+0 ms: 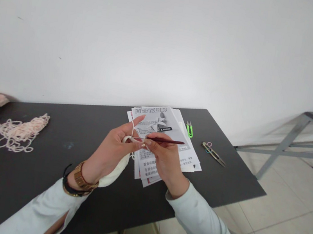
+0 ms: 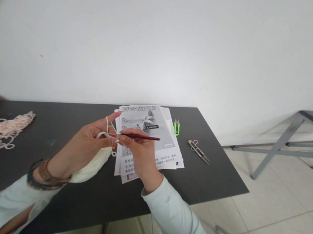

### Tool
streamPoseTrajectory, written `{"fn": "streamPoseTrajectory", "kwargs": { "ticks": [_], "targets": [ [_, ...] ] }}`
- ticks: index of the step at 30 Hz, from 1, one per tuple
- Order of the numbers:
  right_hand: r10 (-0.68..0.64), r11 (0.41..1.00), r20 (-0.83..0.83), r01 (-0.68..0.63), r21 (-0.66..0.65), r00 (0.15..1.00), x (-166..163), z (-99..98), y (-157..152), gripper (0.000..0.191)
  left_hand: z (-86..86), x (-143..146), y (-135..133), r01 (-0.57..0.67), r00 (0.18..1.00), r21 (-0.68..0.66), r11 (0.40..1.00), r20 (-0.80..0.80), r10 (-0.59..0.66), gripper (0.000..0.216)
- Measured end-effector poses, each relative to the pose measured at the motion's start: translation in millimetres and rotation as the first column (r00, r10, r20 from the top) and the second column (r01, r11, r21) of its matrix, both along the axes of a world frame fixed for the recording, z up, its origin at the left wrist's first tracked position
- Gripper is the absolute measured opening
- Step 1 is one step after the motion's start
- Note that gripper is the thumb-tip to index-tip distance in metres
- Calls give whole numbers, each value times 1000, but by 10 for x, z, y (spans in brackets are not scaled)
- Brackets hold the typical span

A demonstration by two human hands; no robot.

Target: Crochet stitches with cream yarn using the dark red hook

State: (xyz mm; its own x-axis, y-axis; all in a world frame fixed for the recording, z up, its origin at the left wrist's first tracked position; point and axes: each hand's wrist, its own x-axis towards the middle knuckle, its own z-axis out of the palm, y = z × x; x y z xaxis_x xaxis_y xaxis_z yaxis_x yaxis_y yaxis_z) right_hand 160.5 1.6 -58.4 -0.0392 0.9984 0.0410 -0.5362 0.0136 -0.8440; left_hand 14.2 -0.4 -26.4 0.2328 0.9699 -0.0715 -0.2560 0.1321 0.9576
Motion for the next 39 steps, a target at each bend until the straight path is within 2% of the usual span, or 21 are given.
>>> {"fn": "streamPoseTrajectory", "kwargs": {
  "ticks": [4,8,11,17,27,31,39],
  "targets": [
    [55,996,-62,-59,-67,997,-9,42,-7,15,-14,-5,-8,15,1000,-3,1000,24,-15,75],
    [59,992,-87,-68,-106,994,-8,77,-7,19,-13,-8,-6,5,999,11,1000,-31,-5,75],
    [42,993,-92,-52,-111,995,-3,76,-6,19,-16,-11,-1,11,998,15,1000,-68,-10,73],
    [27,992,-76,-36,-121,997,-5,57,-7,19,-16,-3,3,7,1000,-4,1000,-28,-7,78],
    [0,999,-31,-2,-52,1000,-6,39,-36,16,-51,1,14,-46,998,33,998,-46,47,75],
    [-2,997,-52,-2,-83,999,-10,36,-24,20,-58,-7,10,-55,997,41,998,-49,57,75],
    [4,991,-124,-20,-129,992,6,39,-6,24,37,4,-24,-46,998,-12,999,-42,46,79]
  ]
}}
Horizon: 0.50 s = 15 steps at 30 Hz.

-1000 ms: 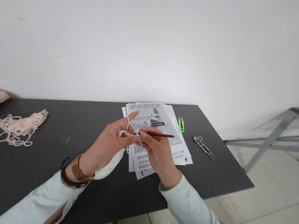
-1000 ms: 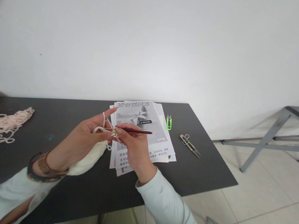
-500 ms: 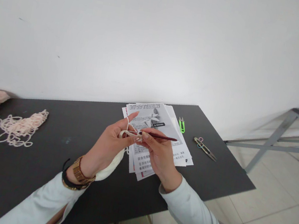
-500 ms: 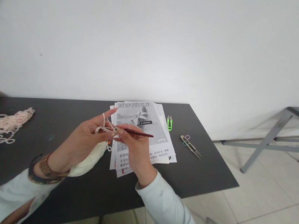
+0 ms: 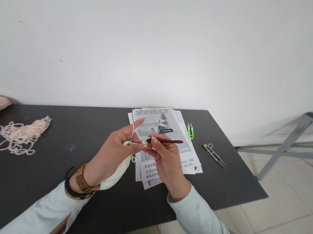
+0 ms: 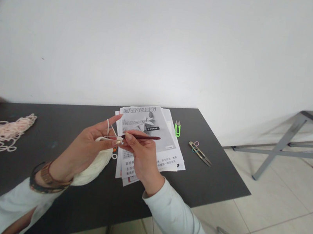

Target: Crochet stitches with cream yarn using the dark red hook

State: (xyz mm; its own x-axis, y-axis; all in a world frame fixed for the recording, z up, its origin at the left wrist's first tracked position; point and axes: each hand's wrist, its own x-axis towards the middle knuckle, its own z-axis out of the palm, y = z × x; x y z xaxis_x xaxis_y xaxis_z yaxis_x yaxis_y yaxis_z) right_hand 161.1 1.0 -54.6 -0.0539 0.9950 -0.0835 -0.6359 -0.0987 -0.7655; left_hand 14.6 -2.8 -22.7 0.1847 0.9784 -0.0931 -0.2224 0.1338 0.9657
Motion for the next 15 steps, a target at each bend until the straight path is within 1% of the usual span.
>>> {"fn": "streamPoseTrajectory", "kwargs": {
  "ticks": [4,7,12,15],
  "targets": [
    [-37,999,-17,37,-4,999,22,16,10,23,-14,-4,5,17,999,-4,1000,31,-17,79],
    [-30,1000,-19,30,-8,999,34,24,16,22,-33,-3,11,13,999,10,1000,38,-14,78],
    [-3,999,-70,1,-33,998,38,25,19,23,-36,-3,7,13,1000,43,999,-10,-13,75],
    [-8,1000,-80,6,-27,997,46,32,18,23,-28,-2,-1,24,999,51,998,-34,-22,78]
  ]
}}
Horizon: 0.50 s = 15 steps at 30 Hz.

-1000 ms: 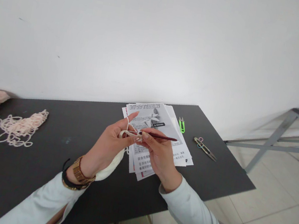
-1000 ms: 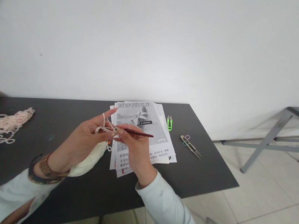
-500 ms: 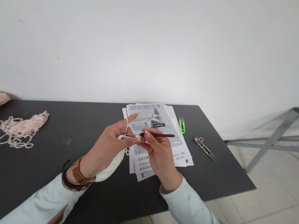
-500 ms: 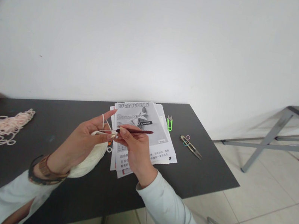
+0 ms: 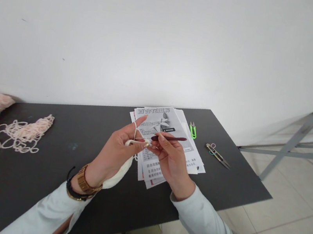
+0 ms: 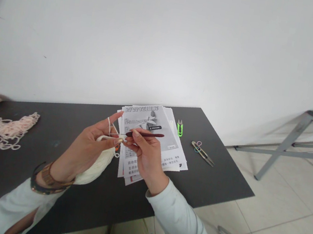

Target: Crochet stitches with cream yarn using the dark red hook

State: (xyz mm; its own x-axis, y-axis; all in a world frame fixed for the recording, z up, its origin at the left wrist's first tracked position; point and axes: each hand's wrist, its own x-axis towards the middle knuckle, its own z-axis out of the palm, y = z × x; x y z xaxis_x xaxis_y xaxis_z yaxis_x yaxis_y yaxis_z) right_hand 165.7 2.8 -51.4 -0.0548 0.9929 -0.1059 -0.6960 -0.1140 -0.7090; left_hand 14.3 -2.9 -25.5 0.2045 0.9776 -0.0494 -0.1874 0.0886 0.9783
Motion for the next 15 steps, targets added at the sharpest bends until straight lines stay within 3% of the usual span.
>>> {"fn": "streamPoseTrajectory", "kwargs": {
  "ticks": [5,11,15],
  "targets": [
    [-6,1000,5,6,24,1000,22,10,1,22,13,-12,-15,-6,1000,13,1000,-18,7,79],
    [-23,998,45,20,59,999,32,15,5,19,51,-13,-7,-33,992,89,996,-121,44,55],
    [-94,991,102,83,104,990,31,27,13,17,131,9,-15,-66,965,121,990,-245,94,61]
  ]
}}
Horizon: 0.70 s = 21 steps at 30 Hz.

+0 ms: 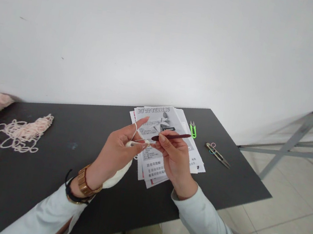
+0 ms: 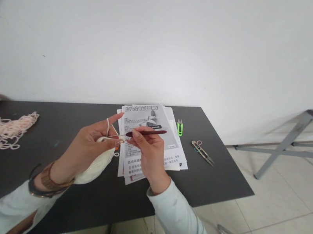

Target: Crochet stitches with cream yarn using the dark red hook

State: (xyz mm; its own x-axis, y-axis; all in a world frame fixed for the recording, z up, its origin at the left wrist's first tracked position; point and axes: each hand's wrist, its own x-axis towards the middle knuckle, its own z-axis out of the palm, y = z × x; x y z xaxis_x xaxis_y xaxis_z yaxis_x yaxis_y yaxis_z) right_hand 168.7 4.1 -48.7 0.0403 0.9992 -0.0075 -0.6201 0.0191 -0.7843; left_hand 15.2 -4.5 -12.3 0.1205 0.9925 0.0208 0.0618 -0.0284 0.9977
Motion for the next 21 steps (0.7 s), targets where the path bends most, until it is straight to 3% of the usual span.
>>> {"fn": "streamPoseTrajectory", "kwargs": {
  "ticks": [4,7,12,16,18,19,21],
  "targets": [
    [-89,992,146,75,100,985,-1,-20,-25,12,28,15,-3,-46,996,28,999,-69,48,55],
    [-230,949,315,140,283,921,-16,-63,-77,8,-11,33,1,-93,996,-3,996,-13,93,60],
    [-537,744,447,153,650,716,-28,-119,-154,24,-94,90,2,-70,950,-168,983,291,117,81],
    [-649,591,516,-56,805,559,56,-86,-217,37,-99,91,1,-19,892,-233,972,436,122,81],
    [-655,574,585,-189,797,477,98,-63,-242,41,-81,59,4,52,847,-273,961,522,102,76],
    [-650,572,586,-196,796,483,108,-55,-243,42,-68,37,7,96,823,-290,952,561,88,74],
    [-583,611,519,-84,787,625,99,-52,-218,37,-42,-11,16,182,803,-298,937,595,33,72]
  ]
}}
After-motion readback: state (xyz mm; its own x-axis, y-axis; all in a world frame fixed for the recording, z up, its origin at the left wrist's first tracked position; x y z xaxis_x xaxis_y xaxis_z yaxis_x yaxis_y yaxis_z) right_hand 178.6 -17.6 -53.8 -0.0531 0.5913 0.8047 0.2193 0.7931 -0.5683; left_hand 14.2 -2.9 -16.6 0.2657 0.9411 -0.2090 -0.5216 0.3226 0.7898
